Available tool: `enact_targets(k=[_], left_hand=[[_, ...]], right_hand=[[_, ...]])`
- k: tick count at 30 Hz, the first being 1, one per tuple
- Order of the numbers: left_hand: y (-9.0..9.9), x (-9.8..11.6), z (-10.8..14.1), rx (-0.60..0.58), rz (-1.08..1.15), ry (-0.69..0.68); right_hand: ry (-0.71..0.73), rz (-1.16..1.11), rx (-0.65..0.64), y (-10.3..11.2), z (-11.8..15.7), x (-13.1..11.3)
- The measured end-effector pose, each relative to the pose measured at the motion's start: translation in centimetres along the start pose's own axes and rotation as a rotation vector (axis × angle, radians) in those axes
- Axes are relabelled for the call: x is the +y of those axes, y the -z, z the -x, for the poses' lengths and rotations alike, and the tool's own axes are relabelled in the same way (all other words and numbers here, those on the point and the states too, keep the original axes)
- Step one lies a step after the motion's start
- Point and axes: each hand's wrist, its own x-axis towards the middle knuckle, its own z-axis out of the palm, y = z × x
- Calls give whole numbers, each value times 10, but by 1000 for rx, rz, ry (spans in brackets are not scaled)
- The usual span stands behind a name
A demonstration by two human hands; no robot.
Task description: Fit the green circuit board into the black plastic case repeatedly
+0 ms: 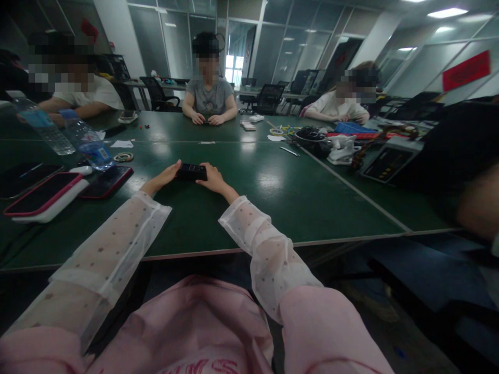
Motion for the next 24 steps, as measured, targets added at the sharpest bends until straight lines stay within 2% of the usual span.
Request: enact_targets(k=[16,24], left_hand=[[-5,20,12,33,-27,33],[-5,15,8,47,-41,28]], right_hand=[[7,24,-4,2,1,-2],[2,16,-8,2,1,-2]])
